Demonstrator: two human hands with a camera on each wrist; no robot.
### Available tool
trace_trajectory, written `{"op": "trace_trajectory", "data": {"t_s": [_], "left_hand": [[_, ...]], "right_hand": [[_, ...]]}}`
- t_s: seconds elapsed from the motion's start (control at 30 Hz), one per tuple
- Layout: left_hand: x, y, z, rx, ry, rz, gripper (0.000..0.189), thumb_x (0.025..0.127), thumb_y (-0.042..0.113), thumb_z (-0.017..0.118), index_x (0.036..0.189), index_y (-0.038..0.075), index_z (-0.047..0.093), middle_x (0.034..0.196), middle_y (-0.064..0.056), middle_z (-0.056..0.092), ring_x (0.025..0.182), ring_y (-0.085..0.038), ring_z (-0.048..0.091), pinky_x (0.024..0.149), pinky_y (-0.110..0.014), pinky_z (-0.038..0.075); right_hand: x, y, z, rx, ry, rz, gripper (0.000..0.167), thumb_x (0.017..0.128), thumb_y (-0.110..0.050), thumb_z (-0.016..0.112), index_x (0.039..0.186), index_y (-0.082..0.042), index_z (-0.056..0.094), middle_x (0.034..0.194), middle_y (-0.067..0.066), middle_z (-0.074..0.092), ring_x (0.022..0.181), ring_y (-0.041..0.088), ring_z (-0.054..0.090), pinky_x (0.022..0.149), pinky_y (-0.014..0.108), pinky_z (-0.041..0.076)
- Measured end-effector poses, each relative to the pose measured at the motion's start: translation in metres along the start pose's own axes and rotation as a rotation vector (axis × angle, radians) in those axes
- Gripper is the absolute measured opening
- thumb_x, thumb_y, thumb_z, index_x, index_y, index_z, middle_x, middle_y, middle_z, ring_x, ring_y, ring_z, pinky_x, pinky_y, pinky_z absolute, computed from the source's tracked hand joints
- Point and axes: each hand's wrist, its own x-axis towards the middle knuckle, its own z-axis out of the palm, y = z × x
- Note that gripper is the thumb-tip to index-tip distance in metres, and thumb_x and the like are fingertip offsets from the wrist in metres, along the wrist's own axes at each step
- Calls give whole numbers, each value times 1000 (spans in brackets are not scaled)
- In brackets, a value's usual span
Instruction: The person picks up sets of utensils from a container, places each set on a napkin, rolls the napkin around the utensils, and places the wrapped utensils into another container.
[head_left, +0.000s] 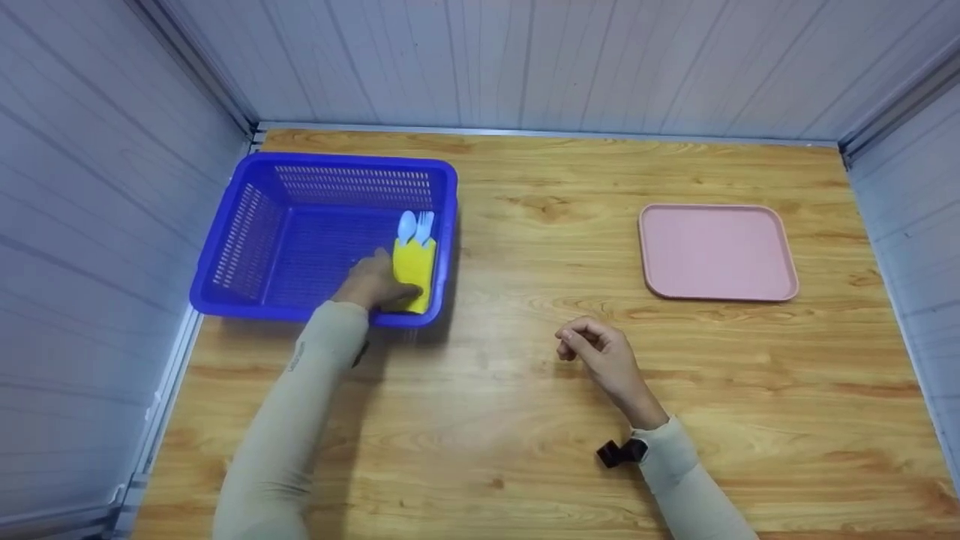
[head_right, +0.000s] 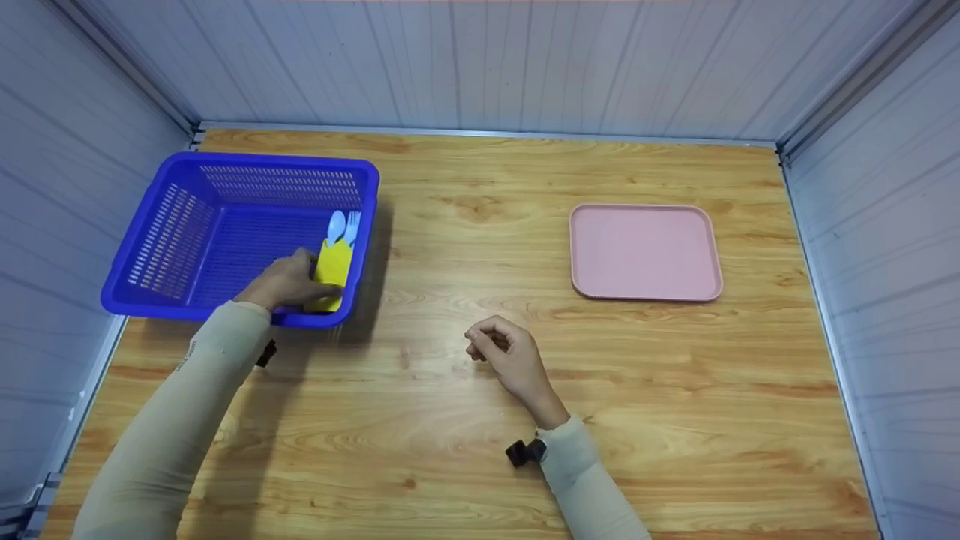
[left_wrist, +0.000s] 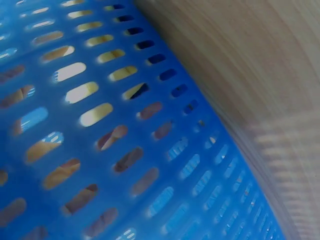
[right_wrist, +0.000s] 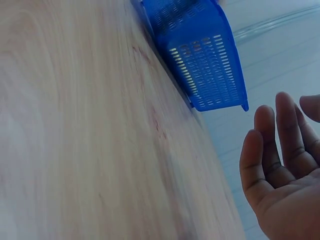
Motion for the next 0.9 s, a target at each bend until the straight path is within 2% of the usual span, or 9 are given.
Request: {"op": "trace_trajectory", "data": {"t_s": [0.13, 0.27, 0.37, 0.47, 0.57, 0.67, 0.8, 0.9], "left_hand": [[-6, 1, -5, 14, -7, 4, 93, 91, 42, 70, 149, -14, 23, 142, -36, 41, 132, -49, 41, 111, -57, 32], [-15, 6, -10, 37, 12, 14, 75, 95, 43, 65, 139, -12, 39, 126, -30, 55, 113, -42, 54, 100, -55, 44], [-26, 14, -14, 36, 70, 46, 69, 97, 44, 60, 138, -10, 44, 123, -25, 58, 109, -38, 56, 96, -53, 47], [-43, 25, -16, -11, 166, 106, 69, 100, 43, 56, 143, -8, 43, 134, -25, 54, 121, -39, 52, 102, -54, 43], [-63, 39, -12, -79, 300, 188, 66, 100, 41, 57, 145, -5, 44, 138, -23, 52, 124, -38, 51, 102, -52, 43], [-82, 54, 1, -142, 463, 313, 61, 99, 36, 61, 143, -4, 47, 134, -22, 55, 119, -34, 54, 99, -48, 46], [-102, 70, 29, -171, 664, 566, 54, 97, 26, 67, 137, -7, 51, 131, -23, 58, 121, -34, 56, 105, -44, 44], [-112, 78, 54, -176, 727, 721, 54, 95, 21, 70, 136, -9, 52, 134, -26, 57, 126, -36, 53, 110, -43, 39]], "right_hand": [[-1, -1, -2, -17, 10, -1, 15, 98, -6, 63, 96, 9, 67, 81, 20, 65, 73, 21, 65, 69, 31, 57], [-1, -2, -5, -32, 9, -3, 15, 98, -6, 63, 96, 9, 68, 81, 20, 66, 73, 21, 66, 69, 31, 57], [-1, -5, -8, -33, 0, -11, 16, 98, -5, 62, 97, 11, 67, 81, 22, 65, 73, 20, 65, 69, 30, 57], [1, -10, -15, -40, -23, -16, 18, 99, -4, 61, 99, 13, 65, 84, 25, 65, 76, 20, 65, 71, 31, 57], [3, -16, -24, -77, -39, -6, 18, 99, -5, 61, 103, 12, 66, 88, 25, 65, 79, 22, 65, 73, 35, 57], [5, -23, -33, -133, -35, 8, 18, 99, -7, 61, 107, 8, 67, 93, 23, 67, 84, 24, 65, 76, 38, 57], [5, -32, -39, -190, -22, 9, 19, 100, -9, 61, 112, 5, 67, 100, 23, 67, 92, 28, 66, 81, 39, 57], [2, -37, -39, -228, -21, -9, 21, 100, -7, 60, 115, 7, 65, 106, 24, 67, 97, 25, 66, 86, 35, 55]]}}
